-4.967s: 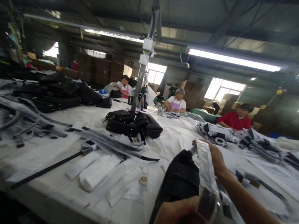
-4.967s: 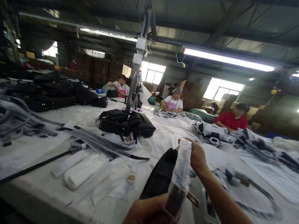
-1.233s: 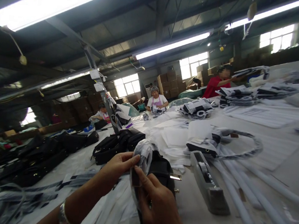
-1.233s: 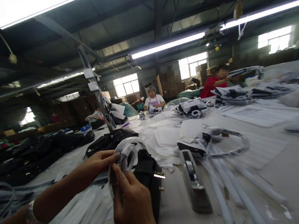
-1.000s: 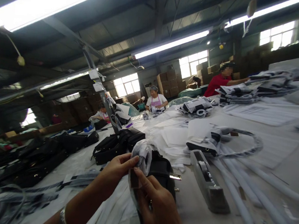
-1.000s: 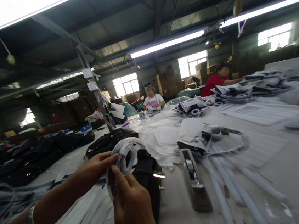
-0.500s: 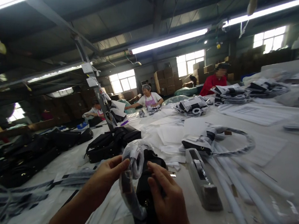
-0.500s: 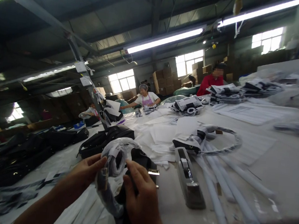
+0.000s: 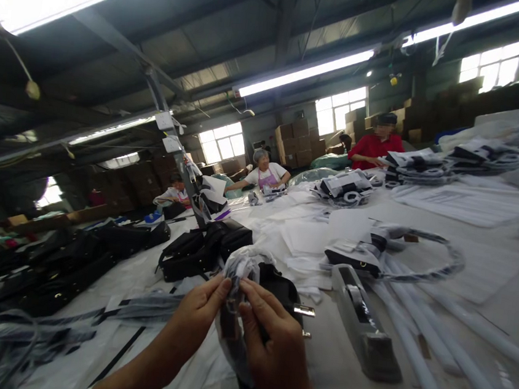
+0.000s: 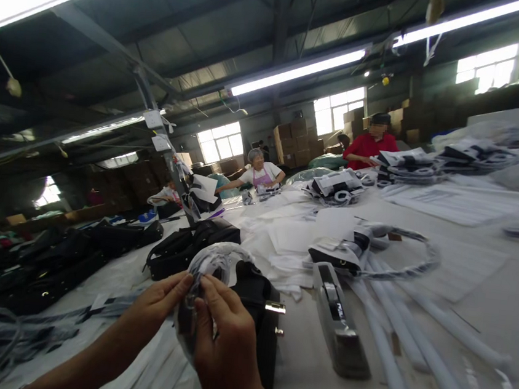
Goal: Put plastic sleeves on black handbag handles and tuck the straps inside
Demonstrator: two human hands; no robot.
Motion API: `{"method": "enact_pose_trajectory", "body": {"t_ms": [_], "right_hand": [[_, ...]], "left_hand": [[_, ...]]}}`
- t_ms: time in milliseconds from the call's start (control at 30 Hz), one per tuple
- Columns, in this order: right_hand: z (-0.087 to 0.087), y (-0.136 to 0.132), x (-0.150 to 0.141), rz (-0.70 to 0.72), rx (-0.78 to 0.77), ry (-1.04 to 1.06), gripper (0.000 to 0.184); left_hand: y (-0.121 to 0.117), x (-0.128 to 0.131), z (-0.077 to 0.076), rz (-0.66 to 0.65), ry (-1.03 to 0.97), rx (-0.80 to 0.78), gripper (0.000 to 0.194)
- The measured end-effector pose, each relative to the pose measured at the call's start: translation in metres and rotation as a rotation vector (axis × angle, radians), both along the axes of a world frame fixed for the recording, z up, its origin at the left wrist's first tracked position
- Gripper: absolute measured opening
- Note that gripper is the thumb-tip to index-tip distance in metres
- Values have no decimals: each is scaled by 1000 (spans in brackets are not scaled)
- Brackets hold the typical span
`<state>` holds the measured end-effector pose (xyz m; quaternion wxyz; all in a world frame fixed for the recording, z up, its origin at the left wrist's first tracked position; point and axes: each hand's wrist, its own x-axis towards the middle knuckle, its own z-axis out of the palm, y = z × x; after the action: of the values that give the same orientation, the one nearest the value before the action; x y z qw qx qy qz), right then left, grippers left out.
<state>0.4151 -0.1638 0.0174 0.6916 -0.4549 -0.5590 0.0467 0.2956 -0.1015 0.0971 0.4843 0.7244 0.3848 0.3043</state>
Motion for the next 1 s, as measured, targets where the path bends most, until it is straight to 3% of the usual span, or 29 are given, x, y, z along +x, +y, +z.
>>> {"method": "enact_pose_trajectory", "body": {"t_ms": [100,200,300,400,533,633,800,1000], "right_hand": [[0,-2,4,100,-14,20,34],[-14,-5,20,154,-31,69,29],[-49,-4,49,9,-151,216,23],[-96,2,84,-147,-379,352,28],[-138,20,117,-269,-620,160,31],[-148,45,125,-223,-744,-54,26],[-152,93,120,-153,-902,-210,6],[-156,130,105,-166,-992,-355,17]], "left_hand": [[-2,0,0,-29,-134,-205,42],[-4,-4,-5,29,-246,-327,43],[-3,-11,-11,186,-339,-325,39],[3,-18,-16,336,-424,-299,46],[16,-25,-18,449,-447,-276,51],[24,-28,-15,465,-413,-253,48],[25,-24,-1,541,-399,-223,41],[29,-24,3,473,-361,-246,53]]}}
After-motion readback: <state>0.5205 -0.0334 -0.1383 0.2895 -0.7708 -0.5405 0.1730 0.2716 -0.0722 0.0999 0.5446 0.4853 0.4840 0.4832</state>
